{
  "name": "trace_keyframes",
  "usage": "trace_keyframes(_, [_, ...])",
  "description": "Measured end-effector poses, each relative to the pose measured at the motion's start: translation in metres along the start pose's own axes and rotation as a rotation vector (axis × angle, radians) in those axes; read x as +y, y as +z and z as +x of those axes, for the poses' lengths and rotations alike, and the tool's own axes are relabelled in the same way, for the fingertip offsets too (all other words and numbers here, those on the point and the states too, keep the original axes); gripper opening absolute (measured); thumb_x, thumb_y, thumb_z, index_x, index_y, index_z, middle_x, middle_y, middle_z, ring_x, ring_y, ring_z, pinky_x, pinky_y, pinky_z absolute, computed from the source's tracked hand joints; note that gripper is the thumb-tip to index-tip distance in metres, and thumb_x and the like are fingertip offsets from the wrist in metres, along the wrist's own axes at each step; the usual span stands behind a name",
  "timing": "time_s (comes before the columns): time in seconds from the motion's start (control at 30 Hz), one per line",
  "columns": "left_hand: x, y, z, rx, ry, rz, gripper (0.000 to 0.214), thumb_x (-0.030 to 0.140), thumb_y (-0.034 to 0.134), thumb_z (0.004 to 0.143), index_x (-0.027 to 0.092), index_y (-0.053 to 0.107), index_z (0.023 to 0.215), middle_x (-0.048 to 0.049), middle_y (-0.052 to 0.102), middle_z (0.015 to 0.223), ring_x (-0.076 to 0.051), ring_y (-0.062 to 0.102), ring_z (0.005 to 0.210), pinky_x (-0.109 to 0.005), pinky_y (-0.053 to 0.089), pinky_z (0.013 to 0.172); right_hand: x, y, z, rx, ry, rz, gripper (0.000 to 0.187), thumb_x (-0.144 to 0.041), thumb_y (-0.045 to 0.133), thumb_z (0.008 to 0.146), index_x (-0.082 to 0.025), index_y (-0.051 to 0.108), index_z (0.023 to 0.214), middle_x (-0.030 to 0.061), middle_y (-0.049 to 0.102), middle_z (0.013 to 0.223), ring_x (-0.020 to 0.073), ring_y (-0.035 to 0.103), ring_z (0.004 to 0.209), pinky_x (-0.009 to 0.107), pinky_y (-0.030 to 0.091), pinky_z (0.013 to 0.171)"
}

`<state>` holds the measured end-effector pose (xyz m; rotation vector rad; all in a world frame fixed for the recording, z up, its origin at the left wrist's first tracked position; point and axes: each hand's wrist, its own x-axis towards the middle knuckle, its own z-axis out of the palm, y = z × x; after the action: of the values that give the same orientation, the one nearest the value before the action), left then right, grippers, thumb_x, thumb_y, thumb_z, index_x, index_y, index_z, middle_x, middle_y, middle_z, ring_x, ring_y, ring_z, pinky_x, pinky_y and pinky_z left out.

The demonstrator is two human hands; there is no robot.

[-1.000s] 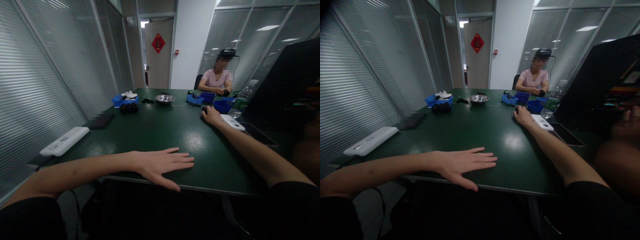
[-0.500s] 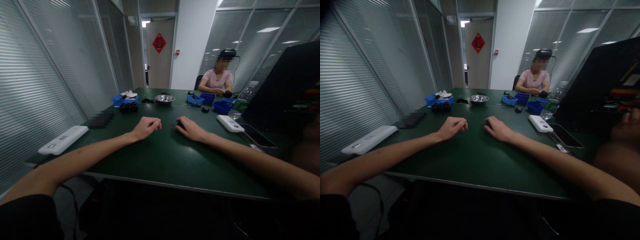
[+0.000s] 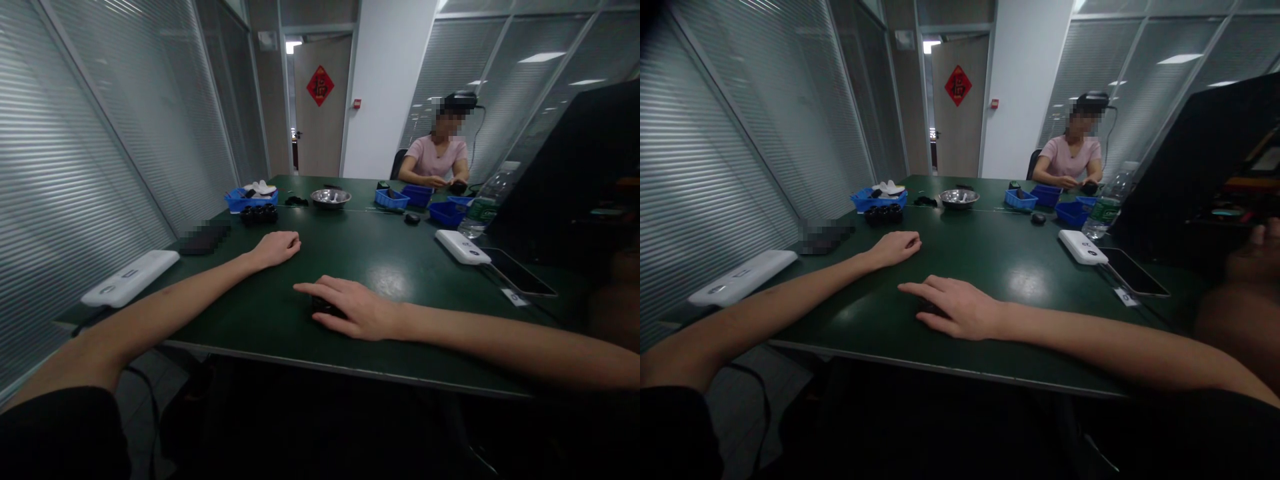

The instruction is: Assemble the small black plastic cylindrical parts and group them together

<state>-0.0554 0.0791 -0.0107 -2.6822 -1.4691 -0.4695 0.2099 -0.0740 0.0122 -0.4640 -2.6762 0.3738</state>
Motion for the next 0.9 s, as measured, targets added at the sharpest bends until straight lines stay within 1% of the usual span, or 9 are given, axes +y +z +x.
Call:
trace_keyframes(0.1, [-0.002, 0.002, 0.001, 0.011, -0.003, 0.015, 0.029, 0.04, 0.044, 0.101, 0.019, 0.062, 0.092, -0.0069, 0.071, 0.094, -0.021, 0.061, 0.076, -0.028, 0.036, 0.063, 0.001, -0.001, -0.004, 0.095, 0.034, -0.055, 0.087, -0.055, 0.063, 0.094, -0.032, 0.017, 0.164, 0.0129, 0.051, 0.147, 0.0307, 0.062, 0.119, 0.051, 0.056, 0.096])
trace_keyframes(0.2, [-0.004, 0.004, 0.002, 0.013, -0.003, 0.028, 0.028, 0.039, 0.045, 0.1, 0.019, 0.063, 0.093, -0.0065, 0.07, 0.091, -0.021, 0.062, 0.075, -0.029, 0.037, 0.064, 0.016, -0.007, -0.015, 0.143, 0.092, -0.113, 0.108, -0.065, 0.068, 0.086, -0.026, 0.008, 0.166, 0.0169, 0.035, 0.164, 0.0378, 0.048, 0.139, 0.059, 0.045, 0.11])
trace_keyframes(0.23, [-0.004, 0.004, 0.002, 0.011, -0.001, 0.03, 0.028, 0.039, 0.045, 0.1, 0.019, 0.063, 0.093, -0.0064, 0.07, 0.09, -0.021, 0.062, 0.075, -0.029, 0.038, 0.064, 0.023, -0.009, -0.019, 0.11, 0.144, -0.134, 0.111, -0.067, 0.067, 0.086, -0.023, 0.005, 0.167, 0.0183, 0.031, 0.167, 0.0396, 0.042, 0.145, 0.062, 0.04, 0.114])
trace_keyframes(0.33, [-0.003, 0.004, 0.002, 0.006, 0.006, 0.034, 0.029, 0.038, 0.044, 0.1, 0.018, 0.063, 0.093, -0.0069, 0.07, 0.092, -0.02, 0.062, 0.075, -0.029, 0.04, 0.065, 0.043, -0.016, -0.029, -0.198, 0.227, -0.142, 0.094, -0.069, 0.051, 0.096, -0.022, 0.01, 0.167, 0.0159, 0.02, 0.171, 0.0399, 0.02, 0.157, 0.068, 0.016, 0.124])
trace_keyframes(0.43, [-0.002, 0.003, 0.002, 0.004, 0.013, 0.039, 0.029, 0.037, 0.044, 0.101, 0.017, 0.063, 0.092, -0.0078, 0.07, 0.093, -0.02, 0.062, 0.076, -0.029, 0.041, 0.067, 0.052, -0.018, -0.034, -0.291, 0.241, -0.112, 0.088, -0.067, 0.046, 0.099, -0.025, 0.008, 0.166, 0.0104, 0.01, 0.172, 0.0361, 0.009, 0.159, 0.064, 0.004, 0.127])
trace_keyframes(0.63, [-0.002, 0.002, 0.002, -0.005, 0.029, 0.042, 0.028, 0.037, 0.043, 0.101, 0.017, 0.062, 0.092, -0.0078, 0.07, 0.093, -0.02, 0.062, 0.076, -0.028, 0.04, 0.064, 0.051, -0.016, -0.034, -0.238, 0.231, -0.085, 0.087, -0.066, 0.051, 0.098, -0.027, 0.011, 0.166, 0.0086, 0.012, 0.172, 0.0349, 0.011, 0.159, 0.061, 0.003, 0.129])
trace_keyframes(0.77, [-0.002, 0.002, 0.002, -0.01, 0.035, 0.045, 0.028, 0.037, 0.043, 0.101, 0.018, 0.061, 0.093, -0.0072, 0.07, 0.094, -0.02, 0.063, 0.077, -0.029, 0.041, 0.064, 0.049, -0.017, -0.035, -0.208, 0.233, -0.086, 0.086, -0.064, 0.054, 0.098, -0.026, 0.016, 0.166, 0.0113, 0.016, 0.171, 0.0377, 0.015, 0.158, 0.066, 0.006, 0.127])
trace_keyframes(0.83, [-0.001, 0.001, 0.002, -0.011, 0.037, 0.047, 0.028, 0.037, 0.043, 0.101, 0.018, 0.061, 0.093, -0.0073, 0.07, 0.094, -0.021, 0.063, 0.077, -0.029, 0.041, 0.065, 0.044, -0.018, -0.035, -0.155, 0.229, -0.083, 0.092, -0.062, 0.059, 0.096, -0.025, 0.013, 0.166, 0.0131, 0.015, 0.172, 0.0386, 0.019, 0.157, 0.067, 0.013, 0.125])
trace_keyframes(0.9, [-0.001, 0.001, 0.001, -0.011, 0.039, 0.05, 0.028, 0.038, 0.043, 0.101, 0.018, 0.061, 0.093, -0.0074, 0.07, 0.094, -0.021, 0.063, 0.077, -0.029, 0.041, 0.065, 0.036, -0.02, -0.035, -0.03, 0.178, -0.043, 0.097, -0.058, 0.065, 0.093, -0.026, 0.01, 0.166, 0.013, 0.015, 0.173, 0.0368, 0.025, 0.156, 0.063, 0.025, 0.124])
